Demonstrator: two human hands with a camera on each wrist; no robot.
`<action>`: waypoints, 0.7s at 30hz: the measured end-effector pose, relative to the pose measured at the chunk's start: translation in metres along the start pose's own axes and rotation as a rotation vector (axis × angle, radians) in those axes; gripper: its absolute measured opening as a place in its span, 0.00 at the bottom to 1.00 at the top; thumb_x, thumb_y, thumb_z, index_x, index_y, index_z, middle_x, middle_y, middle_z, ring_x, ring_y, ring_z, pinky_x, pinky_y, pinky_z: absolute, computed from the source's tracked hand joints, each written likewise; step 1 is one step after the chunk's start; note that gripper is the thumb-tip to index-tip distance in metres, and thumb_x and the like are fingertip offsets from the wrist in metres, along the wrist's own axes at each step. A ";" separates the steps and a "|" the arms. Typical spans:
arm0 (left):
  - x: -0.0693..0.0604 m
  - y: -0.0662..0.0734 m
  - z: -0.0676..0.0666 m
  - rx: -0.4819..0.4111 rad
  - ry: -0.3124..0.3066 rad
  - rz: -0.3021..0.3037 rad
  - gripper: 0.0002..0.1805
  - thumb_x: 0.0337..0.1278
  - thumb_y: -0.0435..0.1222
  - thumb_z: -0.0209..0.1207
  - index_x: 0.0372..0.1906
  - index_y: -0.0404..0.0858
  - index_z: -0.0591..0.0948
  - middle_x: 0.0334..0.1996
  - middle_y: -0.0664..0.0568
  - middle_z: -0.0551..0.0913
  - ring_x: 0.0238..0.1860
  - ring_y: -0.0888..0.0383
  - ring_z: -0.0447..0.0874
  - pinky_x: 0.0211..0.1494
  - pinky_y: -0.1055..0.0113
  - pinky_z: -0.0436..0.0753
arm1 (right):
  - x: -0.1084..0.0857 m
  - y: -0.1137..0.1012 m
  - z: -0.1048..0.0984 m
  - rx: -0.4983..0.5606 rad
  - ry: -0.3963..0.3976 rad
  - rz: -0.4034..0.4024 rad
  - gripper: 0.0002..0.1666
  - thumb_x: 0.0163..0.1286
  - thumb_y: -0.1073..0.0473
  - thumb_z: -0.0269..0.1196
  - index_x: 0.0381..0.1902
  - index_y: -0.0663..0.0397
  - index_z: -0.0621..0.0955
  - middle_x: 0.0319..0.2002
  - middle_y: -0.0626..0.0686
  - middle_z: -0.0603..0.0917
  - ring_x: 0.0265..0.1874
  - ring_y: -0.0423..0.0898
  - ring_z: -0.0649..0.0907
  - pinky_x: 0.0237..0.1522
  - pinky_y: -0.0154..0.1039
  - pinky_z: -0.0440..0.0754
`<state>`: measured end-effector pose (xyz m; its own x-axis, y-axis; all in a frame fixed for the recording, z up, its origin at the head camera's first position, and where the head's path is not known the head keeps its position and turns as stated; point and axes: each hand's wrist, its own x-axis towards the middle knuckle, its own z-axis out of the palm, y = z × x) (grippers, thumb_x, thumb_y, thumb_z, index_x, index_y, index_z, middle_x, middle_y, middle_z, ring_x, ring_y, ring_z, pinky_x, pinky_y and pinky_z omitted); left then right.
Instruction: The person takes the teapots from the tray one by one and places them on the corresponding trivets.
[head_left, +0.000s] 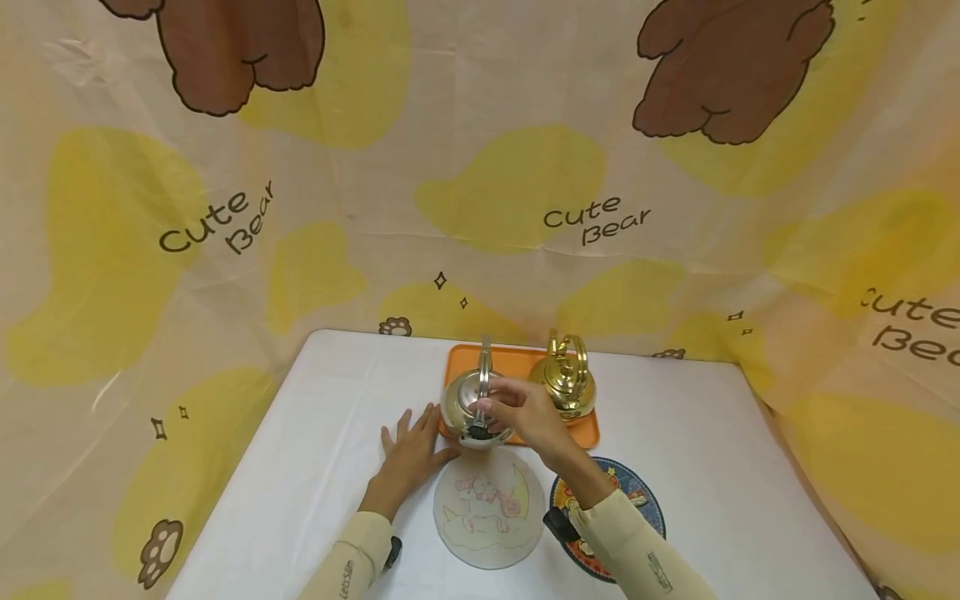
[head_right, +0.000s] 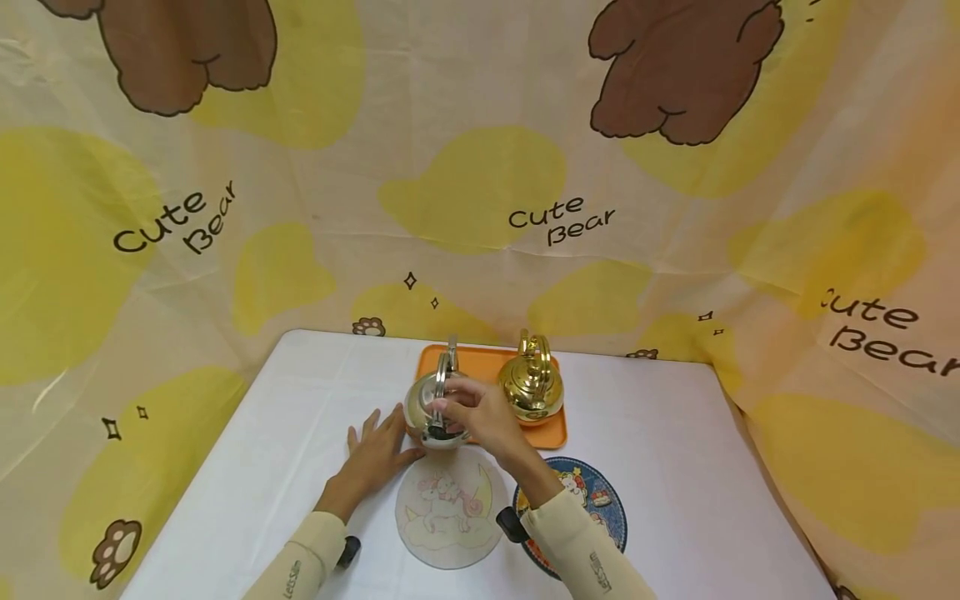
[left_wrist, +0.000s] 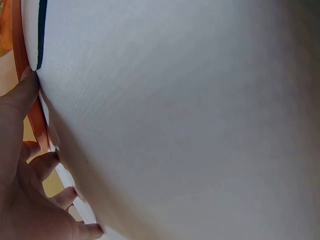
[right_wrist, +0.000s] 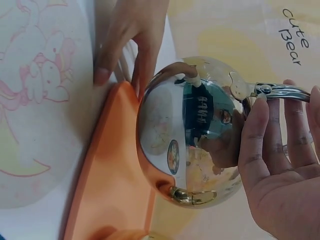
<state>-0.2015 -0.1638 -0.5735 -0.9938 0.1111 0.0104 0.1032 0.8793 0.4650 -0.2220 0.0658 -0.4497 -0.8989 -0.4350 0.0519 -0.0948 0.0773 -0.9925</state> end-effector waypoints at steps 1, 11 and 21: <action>0.000 0.000 0.000 0.000 0.001 0.001 0.50 0.65 0.60 0.66 0.83 0.39 0.63 0.81 0.40 0.64 0.80 0.26 0.55 0.71 0.15 0.49 | -0.002 0.000 0.000 0.001 -0.004 -0.003 0.20 0.75 0.63 0.68 0.62 0.63 0.84 0.48 0.61 0.91 0.41 0.46 0.90 0.44 0.46 0.92; 0.000 -0.001 0.001 0.003 0.005 -0.010 0.48 0.67 0.58 0.66 0.83 0.40 0.64 0.82 0.41 0.65 0.80 0.27 0.56 0.71 0.15 0.50 | -0.021 0.005 0.000 -0.016 0.002 0.040 0.19 0.75 0.61 0.69 0.60 0.62 0.85 0.49 0.59 0.91 0.42 0.45 0.90 0.45 0.44 0.91; -0.001 0.001 -0.001 -0.010 0.001 -0.015 0.46 0.67 0.52 0.69 0.83 0.41 0.63 0.82 0.41 0.65 0.81 0.28 0.53 0.72 0.15 0.48 | -0.036 0.012 0.003 0.003 -0.012 0.065 0.20 0.74 0.60 0.69 0.60 0.62 0.85 0.49 0.59 0.91 0.41 0.46 0.89 0.45 0.44 0.91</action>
<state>-0.2008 -0.1637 -0.5724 -0.9952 0.0979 0.0044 0.0883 0.8761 0.4739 -0.1898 0.0793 -0.4642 -0.8980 -0.4398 -0.0142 -0.0350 0.1035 -0.9940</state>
